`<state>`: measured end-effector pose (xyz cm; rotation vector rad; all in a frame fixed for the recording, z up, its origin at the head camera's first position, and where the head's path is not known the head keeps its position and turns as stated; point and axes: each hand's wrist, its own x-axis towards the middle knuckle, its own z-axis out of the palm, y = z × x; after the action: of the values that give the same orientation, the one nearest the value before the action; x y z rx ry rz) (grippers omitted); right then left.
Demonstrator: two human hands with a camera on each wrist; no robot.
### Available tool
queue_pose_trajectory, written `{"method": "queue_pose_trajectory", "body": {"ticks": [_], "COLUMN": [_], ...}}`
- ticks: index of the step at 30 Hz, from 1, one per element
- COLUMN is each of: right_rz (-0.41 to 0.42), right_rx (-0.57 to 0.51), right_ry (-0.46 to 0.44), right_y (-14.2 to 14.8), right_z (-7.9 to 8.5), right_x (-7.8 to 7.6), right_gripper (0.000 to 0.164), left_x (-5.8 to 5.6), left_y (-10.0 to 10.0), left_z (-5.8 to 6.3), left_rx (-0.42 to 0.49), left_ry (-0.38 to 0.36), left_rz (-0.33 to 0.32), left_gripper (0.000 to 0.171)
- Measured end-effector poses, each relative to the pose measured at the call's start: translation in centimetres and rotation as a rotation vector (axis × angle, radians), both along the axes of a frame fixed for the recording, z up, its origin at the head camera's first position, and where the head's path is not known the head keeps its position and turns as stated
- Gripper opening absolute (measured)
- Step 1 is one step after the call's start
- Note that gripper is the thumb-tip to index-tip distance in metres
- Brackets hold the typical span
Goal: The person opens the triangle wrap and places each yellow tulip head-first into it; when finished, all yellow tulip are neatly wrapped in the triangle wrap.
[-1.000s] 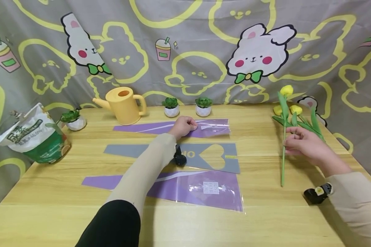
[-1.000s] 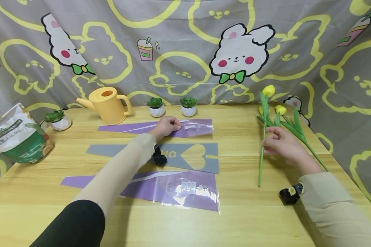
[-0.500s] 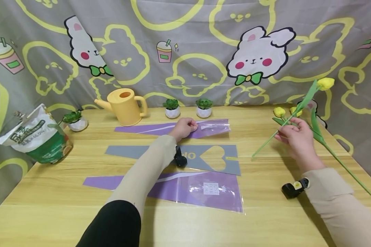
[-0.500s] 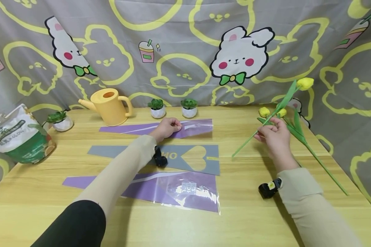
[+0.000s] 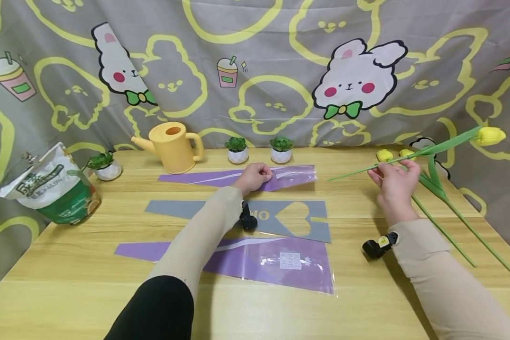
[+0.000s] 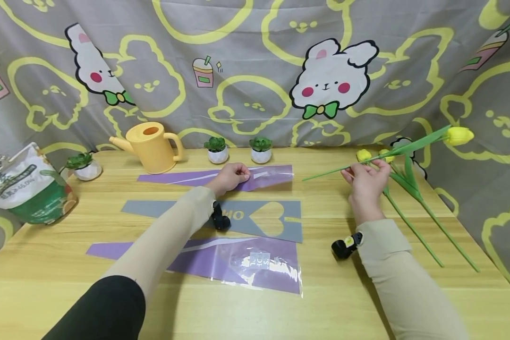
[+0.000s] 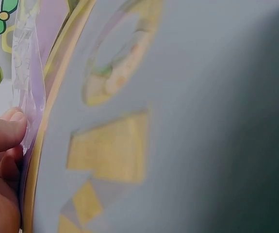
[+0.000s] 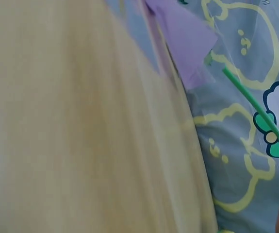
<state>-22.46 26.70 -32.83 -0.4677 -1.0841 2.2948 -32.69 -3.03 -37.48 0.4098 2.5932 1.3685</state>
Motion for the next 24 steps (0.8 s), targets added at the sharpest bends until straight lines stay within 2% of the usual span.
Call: {"method": "queue_pose_trajectory", "body": {"ticks": [7, 12, 19, 24], "right_rz": [-0.023, -0.027, 0.027, 0.127], "right_rx": [-0.049, -0.093, -0.082, -0.048], "right_ry": [-0.017, -0.032, -0.131, -0.198], "right_y": [-1.4, -2.3, -3.8, -4.7], "right_z": [0.1, -0.5, -1.4, -1.4], "right_x": [-0.9, -1.3, -1.5, -1.6], "right_gripper": [0.044, 0.044, 0.043, 0.04], "left_x": [-0.2, -0.2, 0.2, 0.1], "left_y": [-0.1, -0.1, -0.1, 0.0], "left_z": [-0.2, -0.1, -0.1, 0.0], "left_rx": [0.0, -0.005, -0.006, -0.01], "left_ry": [-0.009, -0.02, -0.025, -0.018], "left_rz": [-0.002, 0.0, 0.0, -0.006], "left_gripper": [0.005, 0.006, 0.005, 0.006]}}
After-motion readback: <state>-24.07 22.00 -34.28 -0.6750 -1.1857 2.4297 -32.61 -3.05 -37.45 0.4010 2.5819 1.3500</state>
